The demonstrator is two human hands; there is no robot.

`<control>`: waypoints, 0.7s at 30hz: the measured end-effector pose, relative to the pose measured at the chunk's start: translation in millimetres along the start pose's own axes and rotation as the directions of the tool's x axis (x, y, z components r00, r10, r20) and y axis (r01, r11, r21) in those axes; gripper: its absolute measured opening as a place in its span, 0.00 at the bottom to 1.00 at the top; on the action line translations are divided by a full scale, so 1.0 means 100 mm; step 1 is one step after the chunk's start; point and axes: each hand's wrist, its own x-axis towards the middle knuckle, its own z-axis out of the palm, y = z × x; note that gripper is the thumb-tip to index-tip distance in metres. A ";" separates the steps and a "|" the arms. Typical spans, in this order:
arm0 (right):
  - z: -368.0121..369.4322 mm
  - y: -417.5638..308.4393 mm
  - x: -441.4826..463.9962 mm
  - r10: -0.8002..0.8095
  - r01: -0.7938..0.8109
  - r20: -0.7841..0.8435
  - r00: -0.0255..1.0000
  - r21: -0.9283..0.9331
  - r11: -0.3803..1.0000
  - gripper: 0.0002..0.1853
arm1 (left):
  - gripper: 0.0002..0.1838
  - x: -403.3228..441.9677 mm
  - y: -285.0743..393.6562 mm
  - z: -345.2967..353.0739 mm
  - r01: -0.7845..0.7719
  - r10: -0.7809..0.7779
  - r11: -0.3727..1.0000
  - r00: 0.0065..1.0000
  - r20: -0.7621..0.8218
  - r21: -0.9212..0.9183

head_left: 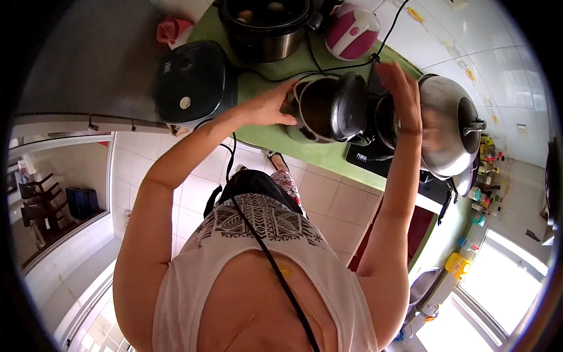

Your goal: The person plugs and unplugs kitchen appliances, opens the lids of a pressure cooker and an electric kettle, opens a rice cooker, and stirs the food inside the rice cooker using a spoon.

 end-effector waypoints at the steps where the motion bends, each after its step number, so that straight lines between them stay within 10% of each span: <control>1: 0.03 0.01 -0.30 0.002 0.001 -0.075 0.997 0.043 0.999 0.24 | 0.44 -0.02 -0.03 0.07 -0.004 0.004 1.000 1.000 0.000 0.004; 5: 0.31 0.80 -1.08 0.187 -0.114 -0.552 0.813 0.164 0.980 0.28 | 0.50 0.01 -0.47 0.41 -0.114 0.114 0.993 0.990 -0.078 0.008; 10: 0.73 1.16 -1.29 0.694 -0.296 -0.114 0.711 0.846 0.442 0.36 | 0.60 0.23 -1.10 0.87 -0.052 0.051 0.999 0.983 -0.177 -0.002; 21: 0.55 1.22 -0.51 0.421 -0.221 0.008 0.907 0.861 0.459 0.31 | 0.63 0.24 -0.70 1.16 0.255 -0.183 0.966 0.801 -0.570 0.048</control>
